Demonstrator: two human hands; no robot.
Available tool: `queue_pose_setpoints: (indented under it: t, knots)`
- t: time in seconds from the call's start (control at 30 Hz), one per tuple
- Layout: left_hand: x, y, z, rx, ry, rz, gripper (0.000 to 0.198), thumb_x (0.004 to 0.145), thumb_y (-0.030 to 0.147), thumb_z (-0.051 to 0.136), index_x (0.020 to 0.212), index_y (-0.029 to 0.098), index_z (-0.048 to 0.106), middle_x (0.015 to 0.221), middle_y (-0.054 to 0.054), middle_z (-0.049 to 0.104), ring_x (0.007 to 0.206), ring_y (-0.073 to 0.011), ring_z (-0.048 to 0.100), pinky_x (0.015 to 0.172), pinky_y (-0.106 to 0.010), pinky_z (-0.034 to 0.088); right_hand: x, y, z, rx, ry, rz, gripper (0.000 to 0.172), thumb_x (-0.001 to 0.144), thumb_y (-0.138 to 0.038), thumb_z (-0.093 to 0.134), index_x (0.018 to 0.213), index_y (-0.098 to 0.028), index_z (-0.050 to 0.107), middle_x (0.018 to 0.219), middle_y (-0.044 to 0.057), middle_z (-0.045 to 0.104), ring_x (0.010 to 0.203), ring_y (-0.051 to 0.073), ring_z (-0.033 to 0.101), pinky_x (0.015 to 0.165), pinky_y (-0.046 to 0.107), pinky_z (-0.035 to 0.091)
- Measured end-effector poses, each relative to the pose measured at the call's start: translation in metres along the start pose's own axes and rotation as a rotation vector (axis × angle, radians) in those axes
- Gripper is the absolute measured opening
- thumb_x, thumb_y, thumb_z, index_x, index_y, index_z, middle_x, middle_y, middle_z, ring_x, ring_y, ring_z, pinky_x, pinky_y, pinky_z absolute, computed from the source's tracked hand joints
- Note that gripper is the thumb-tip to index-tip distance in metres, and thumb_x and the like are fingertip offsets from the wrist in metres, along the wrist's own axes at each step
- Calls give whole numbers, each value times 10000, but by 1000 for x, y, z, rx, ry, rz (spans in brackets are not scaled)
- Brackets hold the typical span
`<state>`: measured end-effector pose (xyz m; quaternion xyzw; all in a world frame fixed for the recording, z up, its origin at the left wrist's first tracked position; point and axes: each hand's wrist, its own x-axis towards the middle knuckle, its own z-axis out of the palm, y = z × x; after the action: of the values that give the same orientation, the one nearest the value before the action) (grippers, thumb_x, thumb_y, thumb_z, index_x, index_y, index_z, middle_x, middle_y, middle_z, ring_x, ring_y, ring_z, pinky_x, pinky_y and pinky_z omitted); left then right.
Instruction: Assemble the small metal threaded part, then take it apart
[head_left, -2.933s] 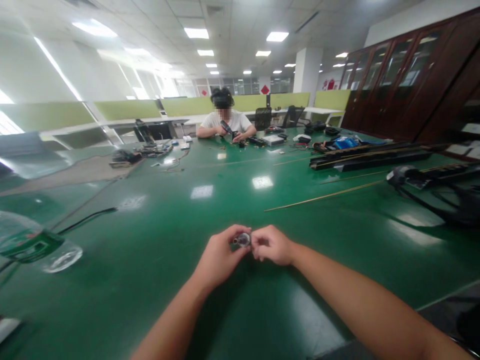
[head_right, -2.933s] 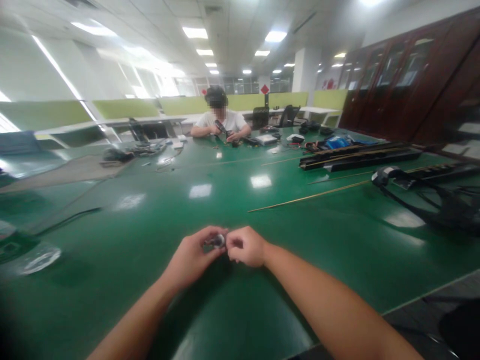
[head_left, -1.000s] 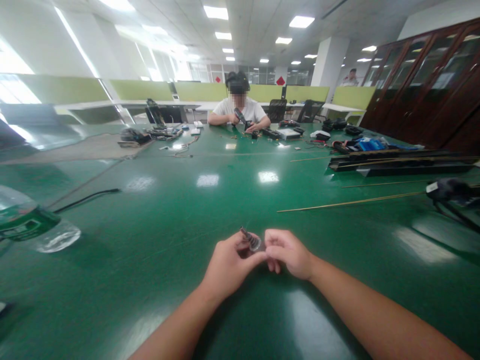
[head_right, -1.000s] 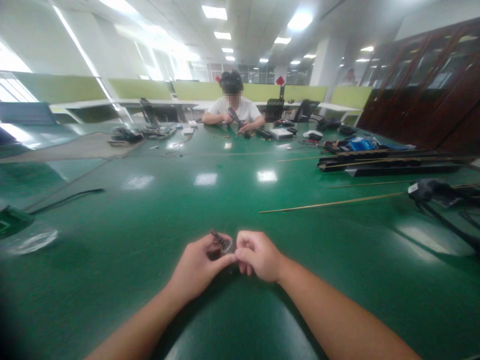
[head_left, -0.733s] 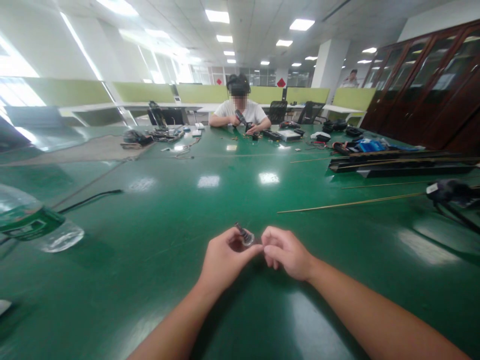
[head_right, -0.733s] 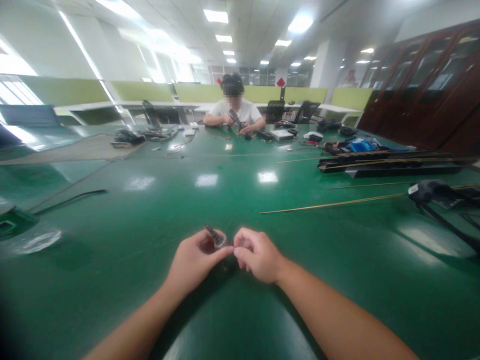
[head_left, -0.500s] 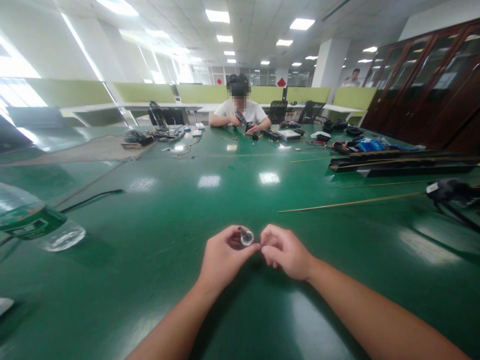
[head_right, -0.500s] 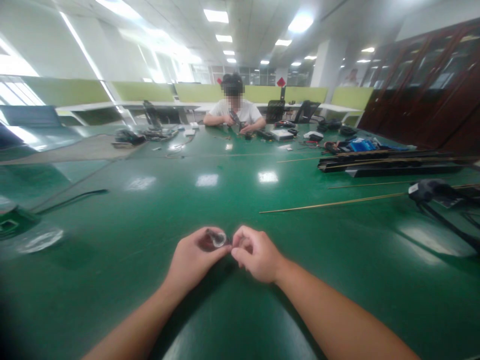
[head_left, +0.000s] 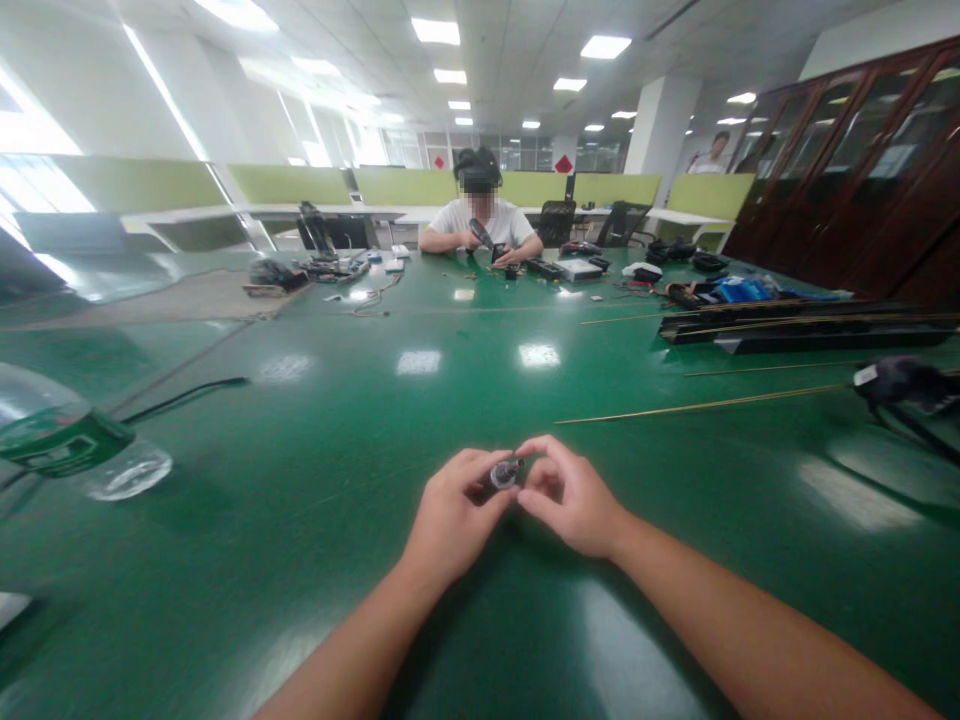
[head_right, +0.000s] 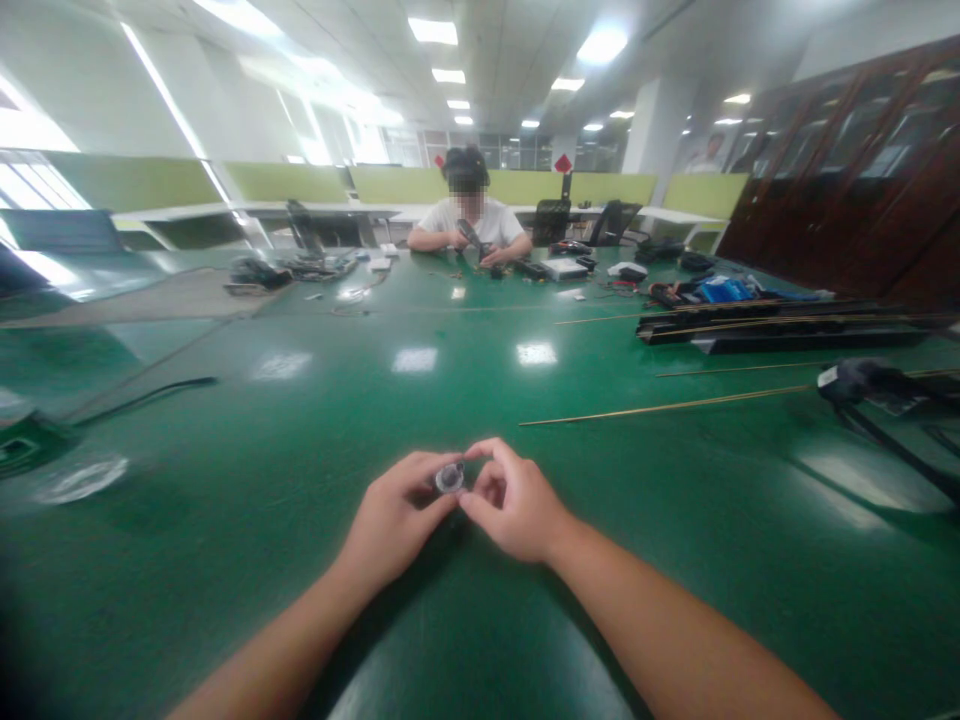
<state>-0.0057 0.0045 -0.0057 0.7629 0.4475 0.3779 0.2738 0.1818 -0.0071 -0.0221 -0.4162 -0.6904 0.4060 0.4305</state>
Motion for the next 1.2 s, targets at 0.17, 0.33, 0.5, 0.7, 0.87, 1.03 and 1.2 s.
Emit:
queue_pose_setpoints:
  t: [0.17, 0.33, 0.5, 0.7, 0.87, 1.03, 1.2]
  knots:
    - [1, -5, 4, -23, 33, -11, 350, 854, 246, 629, 1203, 262, 657, 1067, -48, 635, 947, -180, 619, 790, -289, 529, 2, 3, 1, -16, 17, 2, 329, 839, -231, 651, 1141, -198, 523, 717, -23, 618, 634, 135, 575, 626, 248, 455]
    - [0, -3, 4, -17, 35, -28, 407, 821, 199, 657, 1222, 260, 617, 1040, -27, 656, 902, -160, 639, 790, -275, 531, 1, 1, 0, -22, 20, -4, 306, 842, -233, 651, 1124, -201, 536, 730, -20, 623, 627, 130, 569, 623, 248, 453]
    - [-1, 0, 0, -7, 109, -62, 343, 735, 208, 753, 1057, 210, 636, 901, 1, 696, 797, -158, 649, 774, -283, 521, 1, -1, 0, -25, 31, -5, 352, 830, -218, 660, 1153, -200, 521, 774, -8, 638, 667, 138, 584, 651, 259, 465]
    - [-1, -1, 0, -3, 75, 20, 198, 775, 190, 714, 969, 224, 687, 937, -2, 688, 838, -156, 632, 743, -263, 499, 1, 0, 0, -15, 79, 2, 416, 808, -186, 665, 1192, -211, 507, 831, -1, 628, 716, 152, 606, 683, 272, 483]
    - [-1, 0, 0, -16, 55, 25, 186, 790, 213, 722, 973, 220, 686, 943, -7, 684, 836, -155, 628, 733, -256, 498, 2, -2, -1, -45, 85, 12, 345, 797, -174, 658, 1128, -198, 562, 846, 11, 654, 722, 157, 618, 694, 274, 490]
    - [-2, -3, 3, -31, 49, -16, 233, 795, 203, 724, 1021, 243, 683, 988, 5, 699, 861, -155, 641, 782, -267, 508, 5, -2, -2, -47, 111, -5, 111, 809, -186, 637, 919, -180, 649, 862, 31, 696, 768, 173, 647, 723, 279, 507]
    - [-3, -4, 5, -61, 47, 31, 251, 797, 189, 727, 1037, 242, 674, 999, 2, 687, 895, -155, 638, 795, -260, 514, 7, 1, -3, -64, 148, -4, 57, 778, -181, 659, 832, -171, 673, 807, 34, 705, 744, 181, 655, 713, 281, 513]
